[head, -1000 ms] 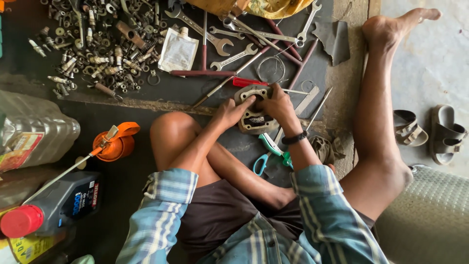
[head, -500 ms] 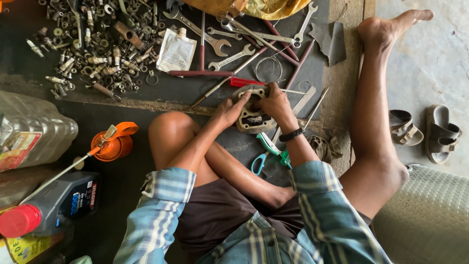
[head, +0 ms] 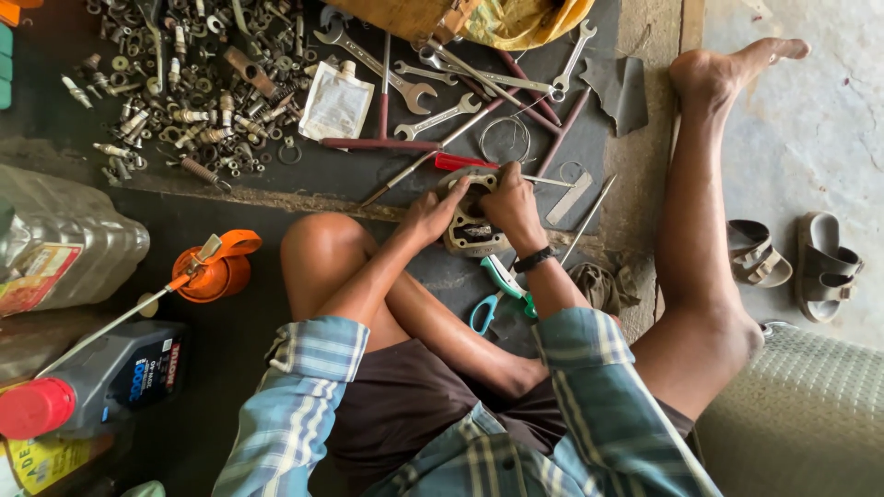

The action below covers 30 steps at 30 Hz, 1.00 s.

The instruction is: Inspecting and cleaning motorcycle engine components, including the cylinder head and piston, using various tools.

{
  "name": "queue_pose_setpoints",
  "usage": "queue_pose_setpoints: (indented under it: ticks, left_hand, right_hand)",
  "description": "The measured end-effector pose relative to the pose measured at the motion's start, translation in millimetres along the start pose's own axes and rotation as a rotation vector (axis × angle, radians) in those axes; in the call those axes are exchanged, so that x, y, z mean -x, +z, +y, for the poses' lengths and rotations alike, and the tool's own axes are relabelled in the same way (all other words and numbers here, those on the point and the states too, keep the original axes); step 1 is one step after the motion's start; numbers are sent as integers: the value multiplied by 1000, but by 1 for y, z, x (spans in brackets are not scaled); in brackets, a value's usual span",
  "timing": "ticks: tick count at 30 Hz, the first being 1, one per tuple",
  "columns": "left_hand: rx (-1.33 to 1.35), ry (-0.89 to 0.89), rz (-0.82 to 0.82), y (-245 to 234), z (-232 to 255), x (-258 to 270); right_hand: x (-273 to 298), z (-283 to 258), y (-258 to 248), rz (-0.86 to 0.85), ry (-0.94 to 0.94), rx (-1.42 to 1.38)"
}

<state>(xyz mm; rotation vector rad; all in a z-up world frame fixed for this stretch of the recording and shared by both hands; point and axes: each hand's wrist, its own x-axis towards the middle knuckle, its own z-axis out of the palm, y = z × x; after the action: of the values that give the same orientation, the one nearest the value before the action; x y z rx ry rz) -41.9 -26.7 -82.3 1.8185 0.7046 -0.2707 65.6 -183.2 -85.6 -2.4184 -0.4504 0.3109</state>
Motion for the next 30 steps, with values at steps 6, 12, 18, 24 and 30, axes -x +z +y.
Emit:
queue_pose_setpoints:
  ticks: [6, 12, 18, 24, 30]
  left_hand:
    - [60, 46, -27, -16, 23, 22]
    - [185, -154, -154, 0, 1, 6]
    - [648, -310, -59, 24, 8, 18]
    - [630, 82, 263, 63, -31, 11]
    - [538, -17, 318, 53, 8, 36]
  right_hand:
    - [48, -58, -75, -70, -23, -295]
    - [95, 79, -88, 360, 87, 204]
    - [76, 128, -83, 91, 234, 142]
    - [78, 93, -106, 193, 253, 22]
    - [128, -21, -173, 634, -319, -636]
